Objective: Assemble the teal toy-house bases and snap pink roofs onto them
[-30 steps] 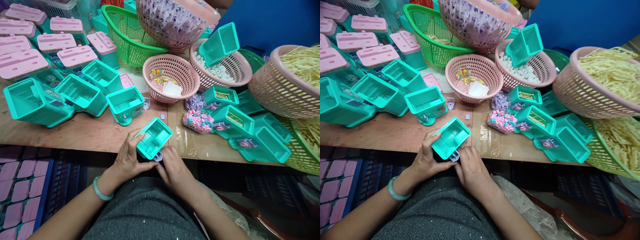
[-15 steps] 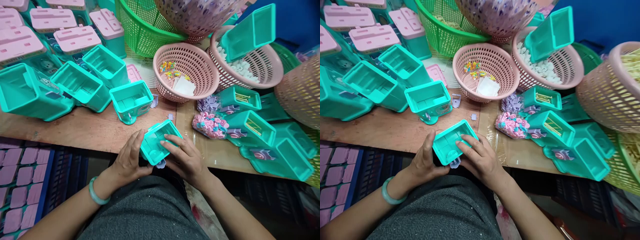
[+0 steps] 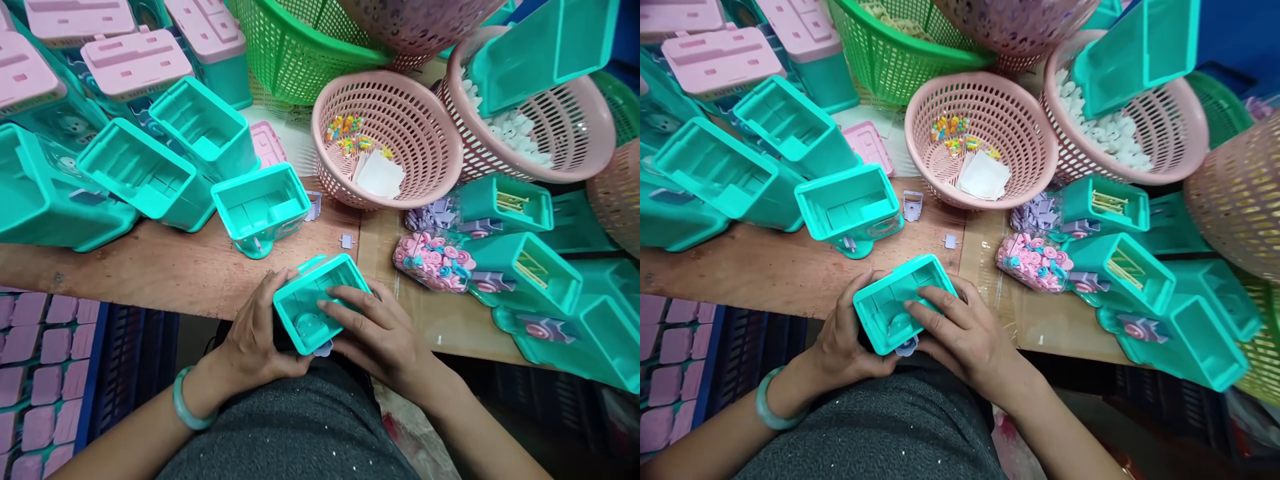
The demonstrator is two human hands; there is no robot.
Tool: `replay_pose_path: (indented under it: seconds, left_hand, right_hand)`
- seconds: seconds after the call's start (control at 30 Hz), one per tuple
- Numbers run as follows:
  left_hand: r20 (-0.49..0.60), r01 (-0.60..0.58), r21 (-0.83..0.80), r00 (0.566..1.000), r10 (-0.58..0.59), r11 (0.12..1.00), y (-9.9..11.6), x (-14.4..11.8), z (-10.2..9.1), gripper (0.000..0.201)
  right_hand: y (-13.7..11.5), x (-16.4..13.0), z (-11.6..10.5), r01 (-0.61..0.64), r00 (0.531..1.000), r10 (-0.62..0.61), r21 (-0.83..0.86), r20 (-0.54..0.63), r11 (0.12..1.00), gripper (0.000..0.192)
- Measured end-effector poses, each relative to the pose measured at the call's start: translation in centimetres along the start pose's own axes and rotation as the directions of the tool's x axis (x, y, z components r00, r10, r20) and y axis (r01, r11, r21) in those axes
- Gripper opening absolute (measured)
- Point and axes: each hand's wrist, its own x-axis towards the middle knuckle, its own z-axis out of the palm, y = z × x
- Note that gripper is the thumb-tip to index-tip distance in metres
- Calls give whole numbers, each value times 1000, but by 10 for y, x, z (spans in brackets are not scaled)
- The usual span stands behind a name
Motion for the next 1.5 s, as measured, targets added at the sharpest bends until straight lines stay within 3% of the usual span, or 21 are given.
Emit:
replay_pose_path:
  seconds: [0.07,0.27,0.4,0.47,0.53,0.6,0.67,0.73,0.8,0.97,1.13,1.33,1.43,1.5]
  left_hand:
    - [19,0,-13,1000,0,1000,0,0,-2,112]
    - [47,24,-79,999,-20,997,-2,3,-4,115]
    - [9,-17,-62,1000,18,998,-5,-1,0,118]
    - [-13,22,-77,1000,-23,997,-6,-1,-1,117]
    - [38,142,-173,990,-138,975,-4,3,-6,116]
    - [161,340,-369,940,-301,865,0,10,-14,111]
    - [321,529,-572,848,-423,627,7,20,-23,98]
    - [440,616,-685,775,-453,389,14,29,-30,83]
    - [486,631,-726,753,-444,274,20,35,-33,71]
    - [451,625,-724,748,-487,291,28,37,-28,62]
    - [393,622,-725,726,-565,295,30,36,-26,59]
    - [523,696,-694,662,-537,182,20,35,-39,57]
    - [522,702,-701,625,-580,125,15,34,-46,60]
    - [514,700,-710,596,-617,85,14,34,-50,62]
  right_hand:
    - [-1,1,0,-9,1000,8,31,22,999,51]
    - [-5,-3,11,-44,995,49,61,-91,997,53]
    - [-5,-6,17,-63,993,72,87,-96,994,63]
    - [-8,-1,15,-74,988,86,98,-130,992,65]
    - [-12,7,10,-111,977,130,120,-170,987,69]
    - [-18,17,4,-175,959,205,161,-197,971,80]
    - [-24,24,-1,-225,940,270,216,-209,950,82]
    - [-27,26,-1,-252,931,311,280,-193,927,77]
    - [-29,25,4,-274,919,348,334,-187,902,72]
    - [-34,24,22,-340,840,465,396,-279,853,65]
    - [-38,28,24,-350,819,492,424,-293,835,64]
    - [-45,14,32,-315,814,503,508,-290,802,71]
    - [-34,6,31,-254,790,526,611,-316,750,53]
    - [-21,2,24,-268,742,533,549,-407,792,35]
